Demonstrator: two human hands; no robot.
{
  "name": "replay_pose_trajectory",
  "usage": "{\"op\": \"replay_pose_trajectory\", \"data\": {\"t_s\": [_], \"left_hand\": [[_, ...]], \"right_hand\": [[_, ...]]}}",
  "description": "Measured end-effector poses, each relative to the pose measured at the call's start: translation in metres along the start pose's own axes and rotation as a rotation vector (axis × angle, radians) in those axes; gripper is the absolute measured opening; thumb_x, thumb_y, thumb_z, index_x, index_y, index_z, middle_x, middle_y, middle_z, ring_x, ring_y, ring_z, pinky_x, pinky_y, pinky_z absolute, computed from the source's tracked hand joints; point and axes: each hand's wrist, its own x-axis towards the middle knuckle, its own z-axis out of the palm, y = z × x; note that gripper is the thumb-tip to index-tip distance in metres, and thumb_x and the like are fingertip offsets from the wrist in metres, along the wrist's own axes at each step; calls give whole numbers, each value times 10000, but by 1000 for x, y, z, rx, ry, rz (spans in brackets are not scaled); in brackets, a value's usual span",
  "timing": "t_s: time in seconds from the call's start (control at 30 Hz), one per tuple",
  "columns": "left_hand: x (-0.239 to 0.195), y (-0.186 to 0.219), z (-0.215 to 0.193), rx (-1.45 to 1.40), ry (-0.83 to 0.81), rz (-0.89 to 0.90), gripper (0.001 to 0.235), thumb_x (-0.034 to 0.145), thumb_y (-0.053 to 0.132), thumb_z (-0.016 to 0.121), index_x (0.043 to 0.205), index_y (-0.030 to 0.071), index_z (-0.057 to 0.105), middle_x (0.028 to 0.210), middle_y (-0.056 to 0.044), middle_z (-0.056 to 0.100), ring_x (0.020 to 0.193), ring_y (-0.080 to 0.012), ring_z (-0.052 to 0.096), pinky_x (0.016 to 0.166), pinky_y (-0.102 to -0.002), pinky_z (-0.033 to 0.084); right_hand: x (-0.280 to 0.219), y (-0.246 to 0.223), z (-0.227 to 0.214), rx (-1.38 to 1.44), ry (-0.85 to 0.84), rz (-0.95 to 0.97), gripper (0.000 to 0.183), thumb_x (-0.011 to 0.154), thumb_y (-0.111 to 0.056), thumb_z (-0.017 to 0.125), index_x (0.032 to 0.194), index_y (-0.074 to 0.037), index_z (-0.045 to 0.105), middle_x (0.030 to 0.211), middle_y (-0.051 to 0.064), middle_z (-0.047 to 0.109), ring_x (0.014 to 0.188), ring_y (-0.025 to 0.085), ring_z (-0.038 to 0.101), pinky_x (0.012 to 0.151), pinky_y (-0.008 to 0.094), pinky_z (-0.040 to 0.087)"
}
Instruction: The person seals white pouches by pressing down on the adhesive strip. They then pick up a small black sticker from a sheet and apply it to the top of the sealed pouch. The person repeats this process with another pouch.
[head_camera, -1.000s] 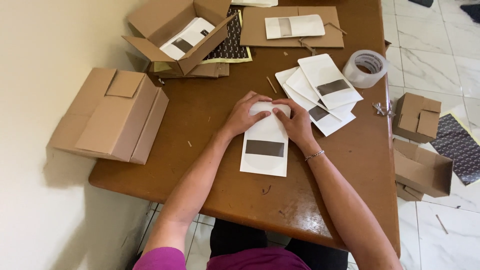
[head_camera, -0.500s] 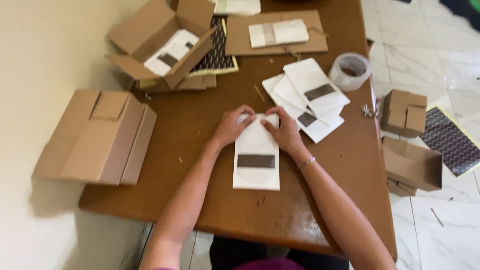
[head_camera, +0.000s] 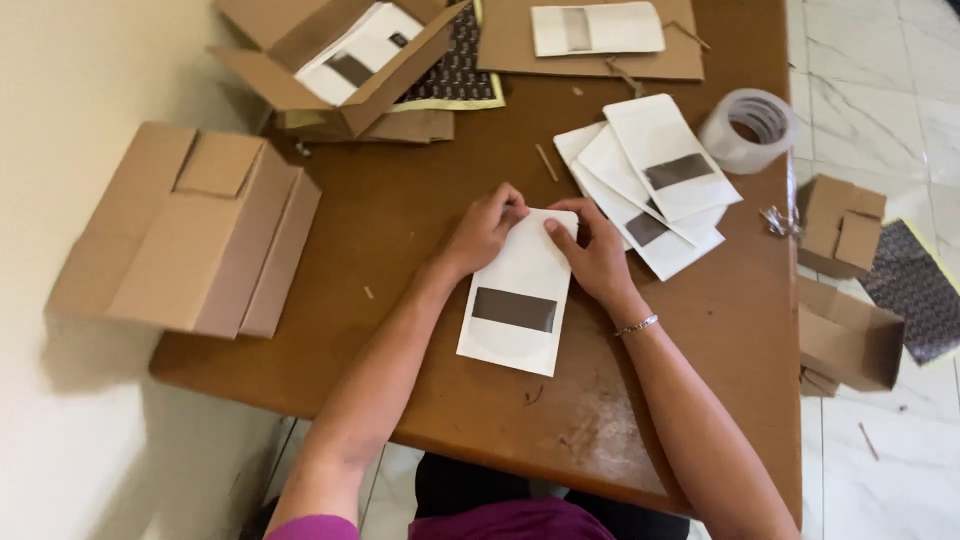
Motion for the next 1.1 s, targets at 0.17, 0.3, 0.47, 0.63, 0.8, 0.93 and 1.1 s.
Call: {"op": "replay_pose_trajectory", "data": {"t_s": [0.17, 0.3, 0.47, 0.63, 0.8, 0.93, 1.1], "left_hand": [[-7, 24, -5, 46, -36, -6, 241, 1059, 342, 503, 1075, 103, 530, 1009, -212, 674, 1038, -435, 664, 921, -548, 517], [-5, 15, 4, 36, -8, 82, 241, 1054, 342, 535, 1023, 102, 537, 978, -185, 673, 1004, -414, 668, 902, -517, 522], [-1, 7, 7, 9, 23, 86, 250, 1020, 395, 609, 980, 149, 626, 960, -84, 700, 995, -287, 692, 919, -429, 530], [0, 6, -1, -7, 65, 32, 315, 1026, 478, 588, 1051, 169, 641, 983, -85, 707, 977, -277, 695, 889, -429, 541], [-1, 4, -3, -170, 60, -48, 326, 978, 423, 695, 1219, 224, 603, 954, -77, 734, 804, -194, 714, 732, -348, 585], [-4, 14, 0, -509, 81, -45, 539, 942, 279, 772, 1415, 211, 520, 986, -44, 733, 819, -110, 690, 710, -253, 595], [-5, 20, -8, -593, 167, -23, 496, 1001, 293, 697, 1446, 165, 520, 1050, -98, 741, 874, -115, 680, 793, -289, 600]], "right_hand": [[5, 17, 5, -118, 19, -48, 255, 964, -338, 755, 1096, -136, 674, 1070, 135, 734, 1074, 339, 670, 930, 466, 493], [4, 13, 4, -123, -4, -88, 278, 963, -359, 754, 969, -106, 639, 904, 125, 727, 914, 314, 676, 865, 447, 496], [6, 24, 7, -108, 11, -103, 410, 983, -351, 736, 724, -89, 554, 608, 81, 584, 633, 195, 536, 666, 367, 463], [12, 40, 4, 46, 63, -104, 396, 980, -338, 750, 731, -94, 561, 612, 50, 558, 635, 174, 521, 647, 334, 446], [14, 36, 0, 211, 152, -87, 327, 994, -342, 768, 882, -87, 597, 729, 56, 595, 709, 146, 544, 639, 304, 444], [6, 19, 1, 365, 132, -59, 337, 999, -269, 740, 1168, -65, 532, 923, 69, 643, 803, 128, 598, 690, 235, 518], [8, 15, 3, 290, 63, -6, 532, 988, -353, 744, 1336, -27, 507, 1062, 143, 715, 909, 177, 664, 809, 334, 586]]}}
